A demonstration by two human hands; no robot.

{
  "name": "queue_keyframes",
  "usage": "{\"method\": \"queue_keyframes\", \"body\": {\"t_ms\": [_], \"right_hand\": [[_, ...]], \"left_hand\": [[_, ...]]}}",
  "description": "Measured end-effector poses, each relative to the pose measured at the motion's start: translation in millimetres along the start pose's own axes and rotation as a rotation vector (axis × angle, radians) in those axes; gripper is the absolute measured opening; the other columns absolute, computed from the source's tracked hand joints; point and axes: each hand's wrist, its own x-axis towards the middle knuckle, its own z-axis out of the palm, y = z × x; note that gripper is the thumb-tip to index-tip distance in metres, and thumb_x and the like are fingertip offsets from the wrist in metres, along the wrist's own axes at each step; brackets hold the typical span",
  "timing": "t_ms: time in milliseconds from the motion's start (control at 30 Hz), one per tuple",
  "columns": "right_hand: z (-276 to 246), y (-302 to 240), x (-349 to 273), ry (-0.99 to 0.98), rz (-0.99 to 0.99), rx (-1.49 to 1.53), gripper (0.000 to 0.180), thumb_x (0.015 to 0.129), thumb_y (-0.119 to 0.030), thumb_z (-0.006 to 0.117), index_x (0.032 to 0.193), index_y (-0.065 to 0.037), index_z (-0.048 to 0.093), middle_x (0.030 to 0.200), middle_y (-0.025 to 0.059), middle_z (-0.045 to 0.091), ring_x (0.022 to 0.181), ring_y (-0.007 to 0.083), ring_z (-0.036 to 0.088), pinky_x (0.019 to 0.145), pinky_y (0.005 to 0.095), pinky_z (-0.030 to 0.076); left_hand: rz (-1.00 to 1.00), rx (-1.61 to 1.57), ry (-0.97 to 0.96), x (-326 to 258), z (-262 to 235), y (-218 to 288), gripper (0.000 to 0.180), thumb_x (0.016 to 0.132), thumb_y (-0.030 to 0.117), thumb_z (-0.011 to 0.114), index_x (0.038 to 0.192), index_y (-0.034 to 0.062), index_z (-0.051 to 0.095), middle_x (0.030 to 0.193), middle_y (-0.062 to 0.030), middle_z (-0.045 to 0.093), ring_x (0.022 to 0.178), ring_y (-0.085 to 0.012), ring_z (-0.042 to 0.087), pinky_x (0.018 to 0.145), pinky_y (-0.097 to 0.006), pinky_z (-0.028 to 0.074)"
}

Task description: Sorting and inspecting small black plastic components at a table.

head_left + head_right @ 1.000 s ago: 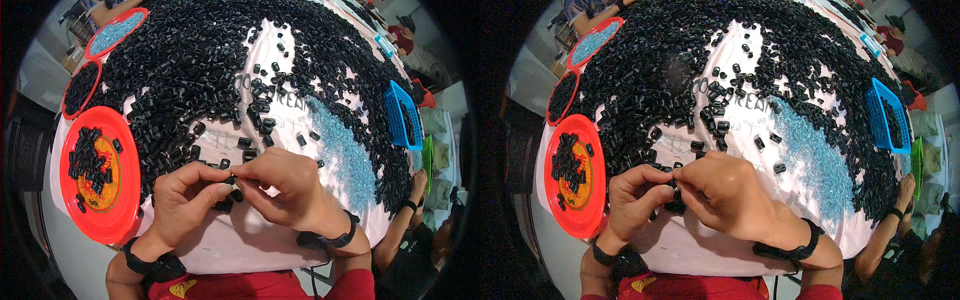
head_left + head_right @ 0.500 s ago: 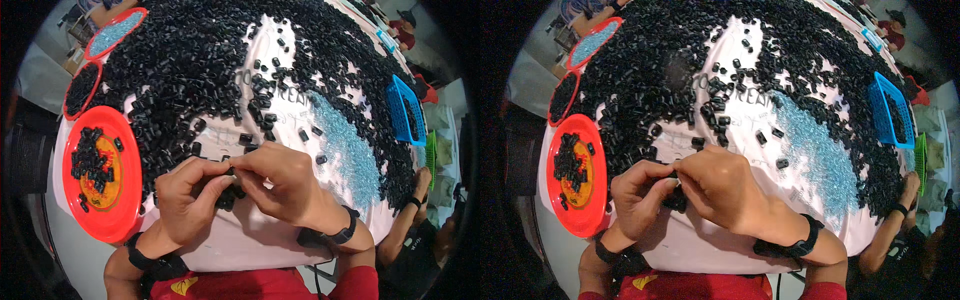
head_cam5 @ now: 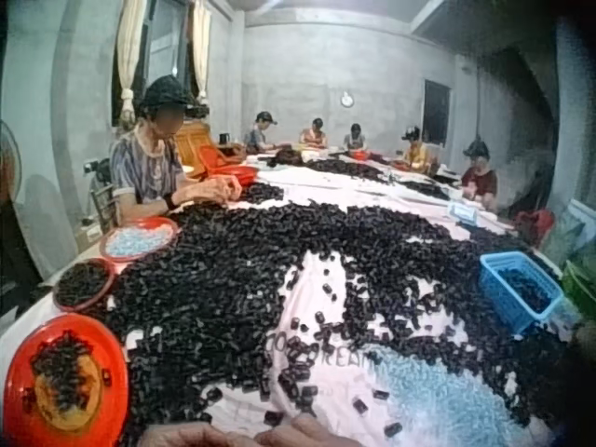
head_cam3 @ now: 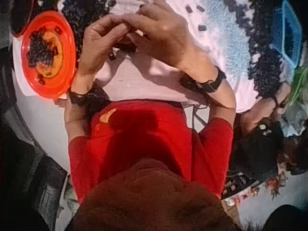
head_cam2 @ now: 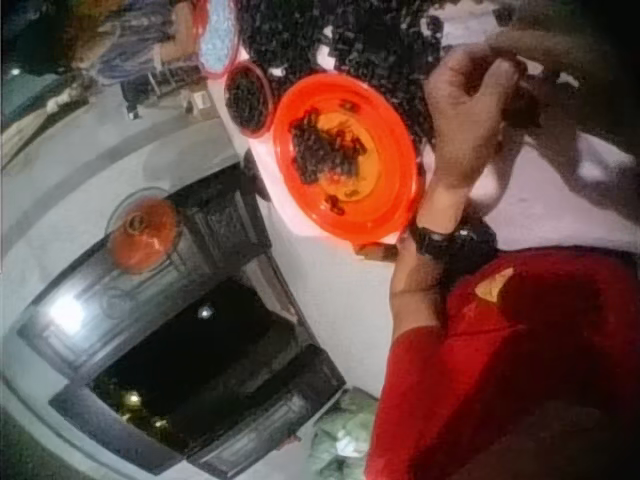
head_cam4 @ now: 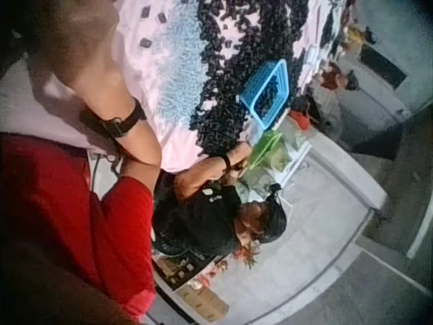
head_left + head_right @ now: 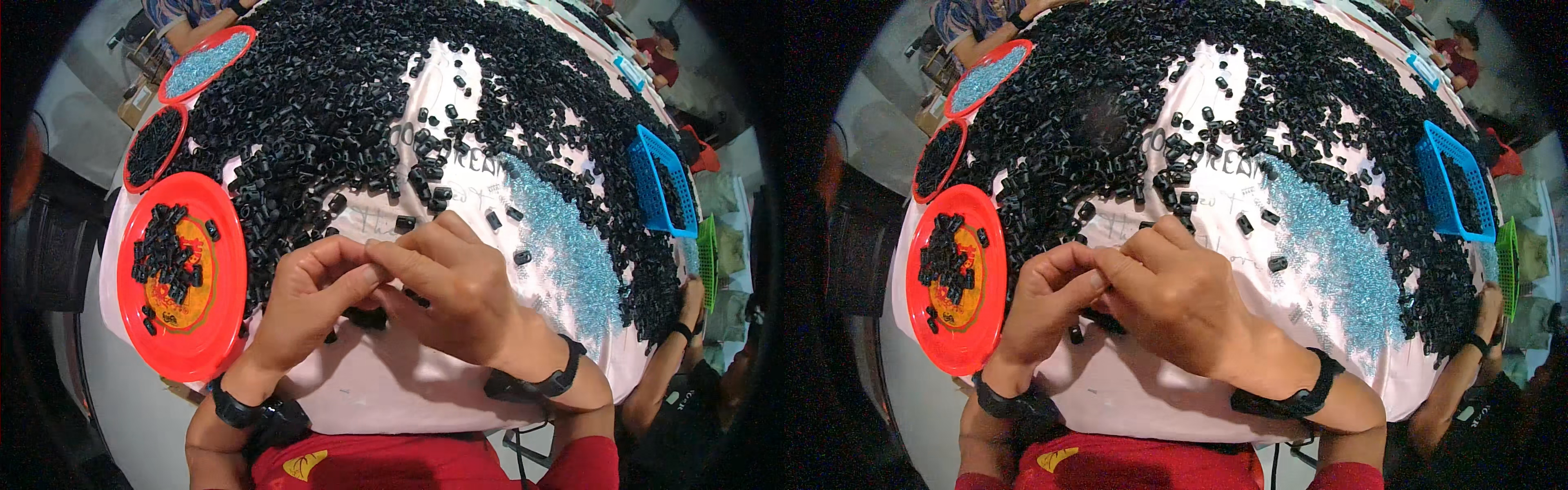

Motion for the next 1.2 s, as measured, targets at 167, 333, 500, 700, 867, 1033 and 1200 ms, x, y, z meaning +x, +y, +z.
{"method": "queue_keyframes", "body": {"t_ms": [167,333,500,700,867,1033,1200], "right_hand": [[-1.8,1.3,-0.2,0.033,0.059,0.013,0.052,0.067,-0.010,0.088,0.117,-0.006,0.073,0.093,0.0090,0.069,0.078,0.0268,0.063,0.068,0.0366,0.052],[-0.1,7.9,1.0,-0.043,0.054,0.103,0.051,0.069,-0.013,0.087,0.117,-0.008,0.073,0.101,0.0107,0.068,0.086,0.0285,0.062,0.076,0.0382,0.052],[-7.3,10.1,1.5,-0.062,0.030,0.144,0.045,0.072,-0.011,0.085,0.116,-0.006,0.072,0.103,0.0122,0.070,0.085,0.0304,0.063,0.075,0.0382,0.053],[-4.5,14.5,0.6,-0.098,0.024,0.097,0.041,0.073,-0.010,0.084,0.112,-0.002,0.071,0.097,0.0124,0.070,0.079,0.0291,0.064,0.070,0.0366,0.053],[-2.8,15.3,2.5,-0.128,-0.004,0.117,0.038,0.073,-0.009,0.085,0.108,-0.001,0.071,0.093,0.0122,0.070,0.075,0.0285,0.063,0.067,0.0363,0.052],[0.4,18.3,1.8,-0.068,-0.032,0.137,0.038,0.075,-0.009,0.086,0.109,0.000,0.072,0.095,0.0127,0.070,0.076,0.0277,0.064,0.067,0.0356,0.052],[-5.3,22.7,0.8,-0.001,0.006,0.156,0.039,0.077,-0.007,0.086,0.113,0.001,0.073,0.098,0.0132,0.073,0.079,0.0250,0.065,0.069,0.0332,0.053]], "left_hand": [[-0.076,-0.109,-0.075,-1.6,3.3,12.0,0.022,0.104,0.015,0.062,0.116,-0.0027,0.066,0.108,-0.0081,0.072,0.095,-0.0122,0.070,0.084,-0.026,0.057],[-0.114,-0.217,-0.120,0.4,4.2,2.0,0.027,0.105,0.023,0.062,0.119,0.0003,0.066,0.110,-0.0070,0.072,0.096,-0.0111,0.070,0.085,-0.026,0.056],[-0.167,-0.279,-0.123,-4.2,11.7,6.9,0.032,0.107,0.027,0.059,0.123,-0.0004,0.065,0.112,-0.0063,0.072,0.098,-0.0110,0.069,0.086,-0.025,0.056],[-0.257,-0.295,-0.197,-7.0,7.5,9.8,0.035,0.108,0.026,0.054,0.125,-0.0039,0.063,0.112,-0.0125,0.072,0.099,-0.0176,0.072,0.087,-0.031,0.060],[-0.266,-0.283,-0.201,-7.0,4.4,7.4,0.036,0.109,0.027,0.053,0.122,-0.0034,0.066,0.115,-0.0124,0.073,0.102,-0.0151,0.071,0.088,-0.029,0.058],[-0.263,-0.271,-0.219,-8.2,6.1,10.1,0.038,0.110,0.030,0.052,0.125,-0.0015,0.066,0.120,-0.0111,0.072,0.105,-0.0128,0.070,0.088,-0.026,0.057],[-0.156,-0.330,-0.168,-5.5,-2.0,5.6,0.036,0.108,0.029,0.056,0.125,-0.0020,0.062,0.117,-0.0150,0.072,0.103,-0.0211,0.073,0.086,-0.032,0.061]]}}
